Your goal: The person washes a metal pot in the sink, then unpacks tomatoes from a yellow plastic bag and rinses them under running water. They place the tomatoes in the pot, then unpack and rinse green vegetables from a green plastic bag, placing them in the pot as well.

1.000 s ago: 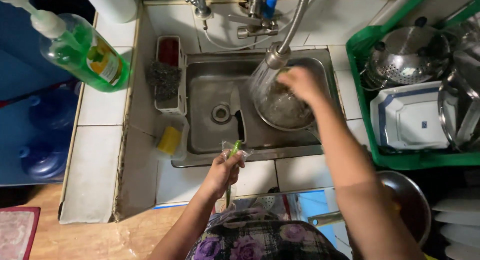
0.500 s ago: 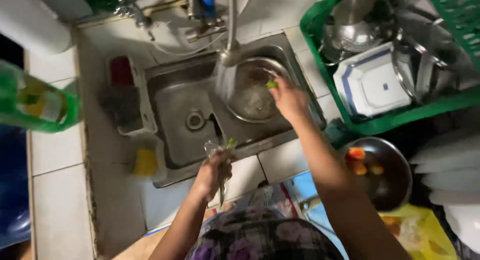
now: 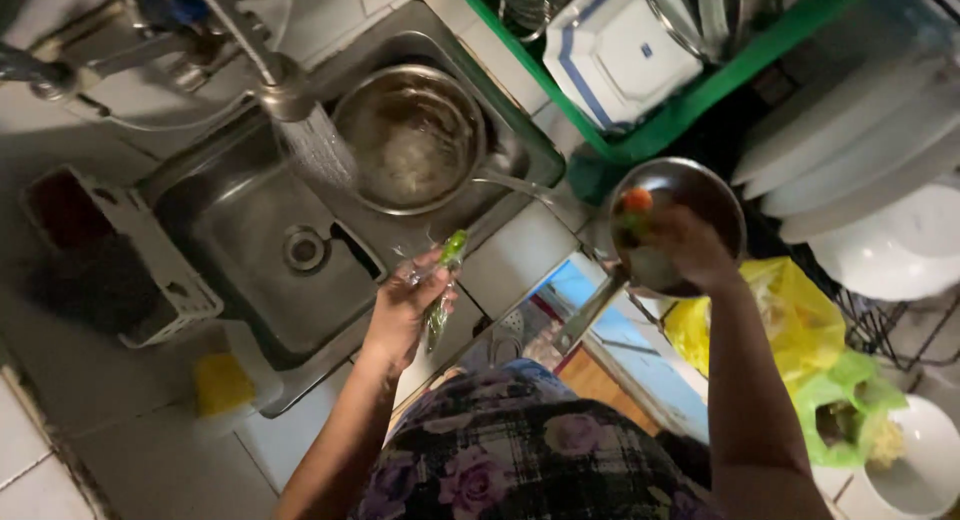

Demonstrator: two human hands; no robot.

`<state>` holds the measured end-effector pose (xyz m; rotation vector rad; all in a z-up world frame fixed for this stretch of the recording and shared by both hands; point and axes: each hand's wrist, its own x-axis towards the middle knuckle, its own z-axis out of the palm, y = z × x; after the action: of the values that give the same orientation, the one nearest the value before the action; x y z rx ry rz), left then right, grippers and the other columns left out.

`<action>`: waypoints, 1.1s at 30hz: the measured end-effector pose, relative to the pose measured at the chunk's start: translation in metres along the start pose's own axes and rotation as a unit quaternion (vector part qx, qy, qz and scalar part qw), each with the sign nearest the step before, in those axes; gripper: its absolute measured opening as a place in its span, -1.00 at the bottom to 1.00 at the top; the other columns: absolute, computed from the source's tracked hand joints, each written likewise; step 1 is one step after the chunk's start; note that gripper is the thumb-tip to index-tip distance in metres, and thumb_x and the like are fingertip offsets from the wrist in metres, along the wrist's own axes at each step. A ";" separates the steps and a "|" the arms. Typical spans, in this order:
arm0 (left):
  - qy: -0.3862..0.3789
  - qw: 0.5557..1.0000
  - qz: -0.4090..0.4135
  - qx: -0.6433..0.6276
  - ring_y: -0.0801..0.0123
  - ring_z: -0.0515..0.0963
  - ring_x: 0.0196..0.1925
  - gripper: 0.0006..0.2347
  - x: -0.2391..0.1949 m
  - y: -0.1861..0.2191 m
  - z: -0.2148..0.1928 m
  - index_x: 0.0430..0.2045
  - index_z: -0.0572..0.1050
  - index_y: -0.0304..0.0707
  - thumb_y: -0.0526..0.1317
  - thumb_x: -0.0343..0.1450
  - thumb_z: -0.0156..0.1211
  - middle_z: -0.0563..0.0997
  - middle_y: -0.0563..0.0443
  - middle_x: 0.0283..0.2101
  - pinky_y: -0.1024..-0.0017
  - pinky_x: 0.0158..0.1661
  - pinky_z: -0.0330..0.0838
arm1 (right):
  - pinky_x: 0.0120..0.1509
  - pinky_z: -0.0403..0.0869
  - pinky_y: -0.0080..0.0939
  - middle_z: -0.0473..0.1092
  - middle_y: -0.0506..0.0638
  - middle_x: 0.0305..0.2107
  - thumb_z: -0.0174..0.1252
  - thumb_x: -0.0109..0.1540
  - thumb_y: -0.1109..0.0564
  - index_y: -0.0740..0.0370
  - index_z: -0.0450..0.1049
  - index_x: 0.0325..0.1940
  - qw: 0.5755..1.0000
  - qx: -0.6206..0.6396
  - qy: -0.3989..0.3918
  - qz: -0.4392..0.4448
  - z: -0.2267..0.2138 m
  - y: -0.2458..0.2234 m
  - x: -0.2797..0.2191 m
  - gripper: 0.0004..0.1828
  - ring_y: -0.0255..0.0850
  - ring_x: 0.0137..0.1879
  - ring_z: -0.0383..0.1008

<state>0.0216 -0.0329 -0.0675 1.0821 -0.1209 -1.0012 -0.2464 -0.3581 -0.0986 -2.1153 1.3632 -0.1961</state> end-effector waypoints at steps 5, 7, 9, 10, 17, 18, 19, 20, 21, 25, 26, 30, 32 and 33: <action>0.004 0.998 0.032 0.048 0.24 0.57 -0.22 -0.66 -0.012 0.024 0.028 -0.12 0.44 -0.55 -0.30 0.28 0.26 0.53 -0.31 -0.23 0.45 -0.28 0.54 | -0.13 0.41 0.00 0.43 0.15 -0.28 0.22 0.23 -0.01 0.21 0.44 -0.02 0.977 -0.018 0.116 -0.176 -0.004 0.009 0.007 -0.66 0.04 -0.14 0.45; 0.000 0.996 0.046 0.071 0.32 0.55 -0.27 -0.67 0.002 0.002 0.019 -0.14 0.47 -0.49 -0.31 0.26 0.30 0.54 -0.25 -0.25 0.44 -0.29 0.54 | -0.27 0.38 -0.26 0.42 0.12 -0.26 0.13 0.23 0.05 0.27 0.39 0.01 0.965 0.176 0.007 -0.193 -0.004 -0.057 -0.013 -0.66 -0.15 -0.22 0.44; 0.002 0.993 0.068 0.092 0.39 0.52 -0.32 -0.68 0.011 -0.009 0.015 -0.15 0.51 -0.42 -0.32 0.23 0.34 0.55 -0.20 -0.28 0.42 -0.30 0.54 | -0.42 0.35 -0.51 0.42 0.08 -0.23 0.04 0.23 0.11 0.34 0.34 0.04 0.903 0.359 -0.109 -0.209 0.007 -0.123 -0.031 -0.65 -0.34 -0.29 0.43; -0.021 0.993 0.060 0.096 0.41 0.52 -0.37 -0.67 0.013 -0.010 0.015 -0.15 0.51 -0.39 -0.29 0.24 0.35 0.55 -0.17 -0.33 0.47 -0.38 0.53 | -0.31 0.43 -0.41 0.45 0.07 -0.22 0.12 0.18 0.15 0.30 0.40 0.01 0.898 0.323 -0.162 -0.251 0.019 -0.153 -0.042 -0.67 -0.30 -0.23 0.47; 0.003 0.998 0.068 0.018 0.31 0.57 -0.49 -0.65 -0.003 0.030 0.007 -0.14 0.45 -0.48 -0.25 0.27 0.32 0.53 -0.19 -0.46 0.54 -0.52 0.55 | -0.47 0.44 -0.37 0.41 0.10 -0.58 0.26 0.07 0.31 0.40 0.45 -0.07 0.841 0.372 -0.305 -0.246 0.118 -0.239 -0.031 -0.66 -0.25 -0.53 0.39; 0.019 0.997 0.079 0.012 0.31 0.57 -0.49 -0.65 -0.009 0.032 0.000 -0.14 0.45 -0.48 -0.25 0.27 0.32 0.53 -0.19 -0.46 0.54 -0.52 0.55 | -0.47 0.44 -0.37 0.41 0.10 -0.58 0.26 0.07 0.31 0.40 0.45 -0.07 0.835 0.367 -0.321 -0.256 0.123 -0.247 -0.031 -0.66 -0.25 -0.53 0.39; 0.022 0.997 0.069 0.011 0.34 0.57 -0.49 -0.66 -0.014 0.034 -0.006 -0.15 0.46 -0.48 -0.23 0.28 0.30 0.52 -0.17 -0.48 0.55 -0.53 0.53 | -0.45 0.42 -0.40 0.42 0.05 -0.56 0.27 0.06 0.30 0.36 0.49 -0.14 0.841 0.354 -0.320 -0.254 0.129 -0.255 -0.031 -0.72 -0.31 -0.51 0.36; 0.025 0.998 0.060 0.009 0.36 0.56 -0.50 -0.67 -0.019 0.036 -0.012 -0.16 0.47 -0.48 -0.22 0.29 0.29 0.52 -0.15 -0.49 0.56 -0.55 0.52 | -0.43 0.39 -0.44 0.43 0.00 -0.54 0.28 0.05 0.29 0.32 0.53 -0.21 0.847 0.341 -0.319 -0.253 0.134 -0.262 -0.031 -0.77 -0.37 -0.49 0.34; 0.039 0.997 0.072 0.004 0.36 0.56 -0.50 -0.67 -0.022 0.036 -0.019 -0.16 0.47 -0.48 -0.22 0.29 0.29 0.52 -0.15 -0.49 0.56 -0.55 0.52 | -0.43 0.39 -0.44 0.43 0.00 -0.54 0.28 0.05 0.29 0.32 0.53 -0.21 0.840 0.336 -0.333 -0.264 0.143 -0.266 -0.014 -0.77 -0.37 -0.49 0.34; 0.111 0.989 0.060 0.074 0.47 0.39 -0.73 -0.80 -0.025 0.012 -0.052 -0.56 0.52 -0.42 -0.21 0.37 0.15 0.43 -0.07 -0.72 0.61 -0.63 0.29 | -0.06 0.39 -0.17 0.42 0.02 -0.26 0.09 0.18 0.06 0.15 0.41 -0.17 0.748 0.576 -0.327 -0.036 0.170 -0.301 0.023 -0.81 -0.11 -0.20 0.43; 0.130 0.984 0.061 0.104 0.49 0.33 -0.84 -0.76 -0.021 0.002 -0.062 -0.70 0.50 -0.37 -0.22 0.39 0.10 0.37 -0.01 -0.85 0.63 -0.69 0.20 | 0.32 0.30 -0.04 0.44 0.02 -0.06 0.06 0.21 -0.18 0.13 0.43 -0.15 0.678 0.635 -0.368 0.037 0.173 -0.314 0.026 -0.64 -0.03 0.08 0.43; 0.180 0.969 0.056 0.161 0.59 0.37 -0.75 -0.81 -0.028 -0.012 -0.083 -0.63 0.54 -0.23 -0.15 0.36 0.13 0.51 0.04 -0.73 0.64 -0.62 0.25 | 0.19 0.45 0.21 0.46 0.13 -0.42 0.00 0.26 -0.08 0.23 0.35 -0.24 0.649 0.671 -0.337 0.125 0.281 -0.346 0.079 -0.70 0.04 -0.26 0.53; 0.216 0.957 0.053 0.187 0.55 0.42 -0.69 -0.87 -0.039 -0.011 -0.087 -0.61 0.51 -0.20 -0.19 0.32 0.12 0.53 0.05 -0.70 0.64 -0.58 0.29 | -0.46 0.51 -0.28 0.35 -0.04 -0.49 -0.29 0.33 -0.01 0.18 0.19 -0.14 0.833 0.474 -0.285 0.039 0.307 -0.387 0.071 -0.75 -0.28 -0.53 0.37; 0.225 0.955 0.056 0.185 0.55 0.42 -0.69 -0.87 -0.049 -0.001 -0.085 -0.61 0.51 -0.20 -0.19 0.32 0.12 0.53 0.05 -0.70 0.64 -0.58 0.29 | -0.46 0.51 -0.28 0.35 -0.04 -0.49 -0.29 0.33 -0.01 0.18 0.19 -0.14 0.831 0.471 -0.293 0.036 0.319 -0.392 0.079 -0.75 -0.28 -0.53 0.37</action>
<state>0.0377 0.0606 -0.0936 1.6039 0.0035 -0.6200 0.2321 -0.1840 -0.1504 -1.1309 0.7171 -0.1281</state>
